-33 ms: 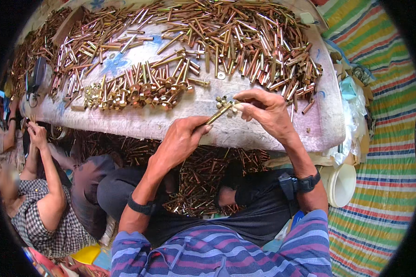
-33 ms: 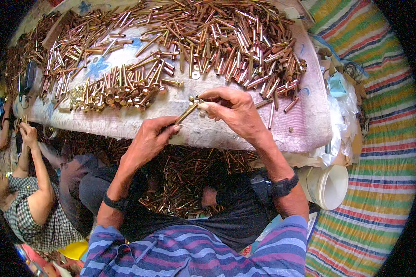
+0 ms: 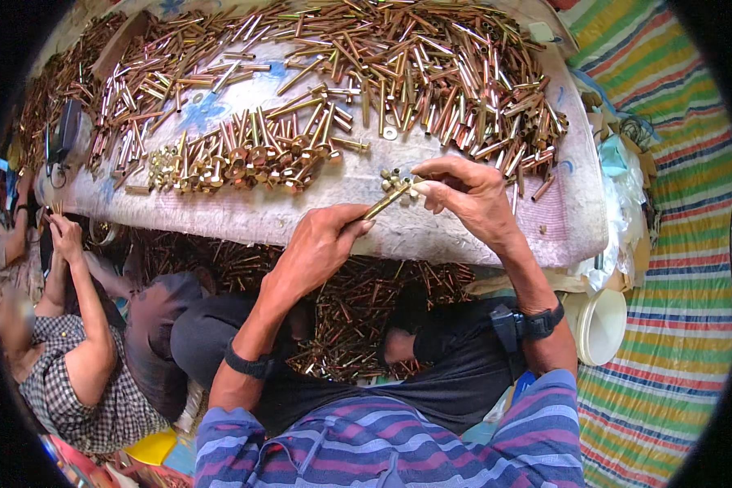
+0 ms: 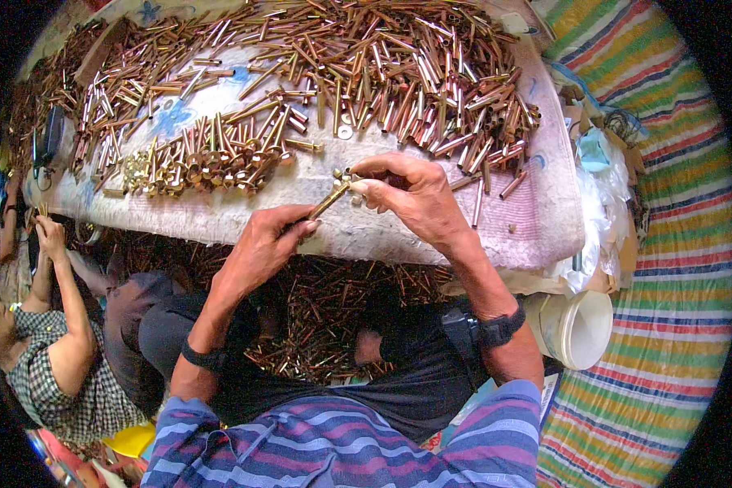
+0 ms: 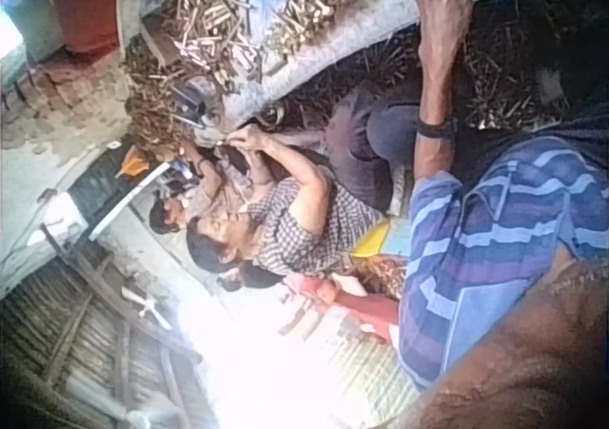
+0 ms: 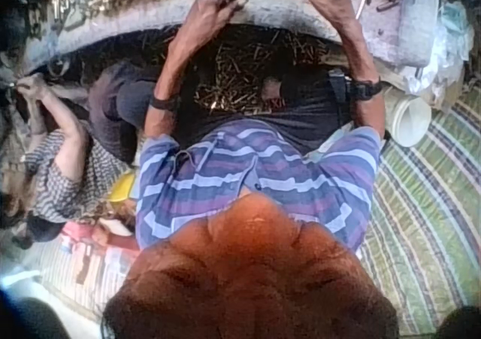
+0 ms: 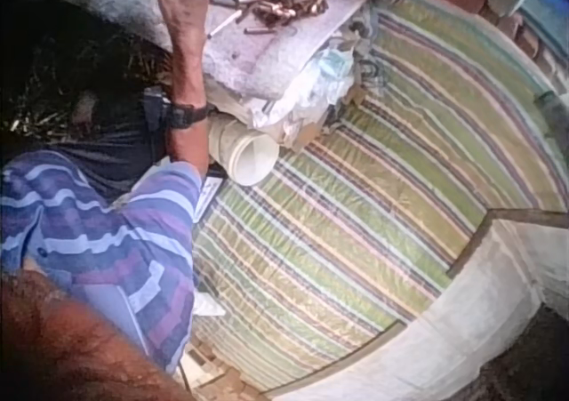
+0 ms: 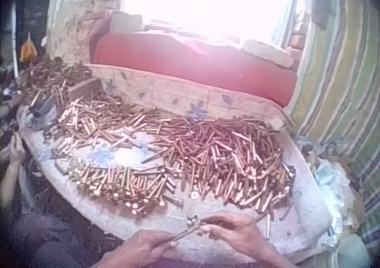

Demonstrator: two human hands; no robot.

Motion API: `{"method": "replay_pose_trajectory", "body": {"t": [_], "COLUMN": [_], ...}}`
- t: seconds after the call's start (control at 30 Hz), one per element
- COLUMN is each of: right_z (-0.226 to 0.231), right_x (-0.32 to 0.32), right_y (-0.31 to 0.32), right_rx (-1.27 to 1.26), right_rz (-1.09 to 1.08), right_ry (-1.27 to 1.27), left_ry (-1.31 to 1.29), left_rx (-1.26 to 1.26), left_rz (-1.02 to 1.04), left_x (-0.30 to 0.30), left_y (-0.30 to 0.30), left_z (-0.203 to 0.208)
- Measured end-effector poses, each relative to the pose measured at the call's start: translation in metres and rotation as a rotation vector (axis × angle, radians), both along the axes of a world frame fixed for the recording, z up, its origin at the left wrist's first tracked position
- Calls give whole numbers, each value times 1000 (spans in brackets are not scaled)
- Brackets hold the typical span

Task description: Manually assemble various metal bolts, washers, and connectors on a floor-level workspace.

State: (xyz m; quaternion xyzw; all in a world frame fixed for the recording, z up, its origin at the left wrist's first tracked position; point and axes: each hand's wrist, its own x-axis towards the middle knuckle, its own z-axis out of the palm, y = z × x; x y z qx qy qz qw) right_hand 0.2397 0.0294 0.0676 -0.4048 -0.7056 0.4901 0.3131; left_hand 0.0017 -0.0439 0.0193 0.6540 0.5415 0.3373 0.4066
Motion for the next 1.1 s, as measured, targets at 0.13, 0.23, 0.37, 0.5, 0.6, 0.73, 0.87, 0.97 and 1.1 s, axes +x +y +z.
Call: {"method": "replay_pose_trajectory", "body": {"t": [0.13, 0.23, 0.37, 0.5, 0.6, 0.73, 0.87, 0.97, 1.1], "right_z": [-3, -4, -4, -2, 0, -5, -8, -3, -1], "right_x": [0, -2, -3, -4, -5, -3, -1, -7, -5], "right_y": [1, 0, 0, 0, -2, -4, -2, -5, -1], "right_rx": [-14, -77, -32, 45, 62, -2, 58, 181, 181], "right_rz": [28, 64, 85, 118, 119, 96, 149, 140, 219], "right_ry": [18, 3, -16, -78, -174, -241, -394, -410, -479], "left_ry": [38, 39, 68, 107, 125, 173, 184, 146, 120], "left_rx": [66, 59, 51, 140, 144, 143, 180, 201, 193], "left_rz": [-31, -69, -99, -92, -105, -154, -178, -144, -138], "left_x": [-3, -6, -8, -13, -15, -14, -13, -13, -14], "left_y": [1, 1, 2, 2, 2, 2, 0, 1, -1], "left_z": [-5, -4, 1, -3, -1, 5, 1, -4, -4]}}
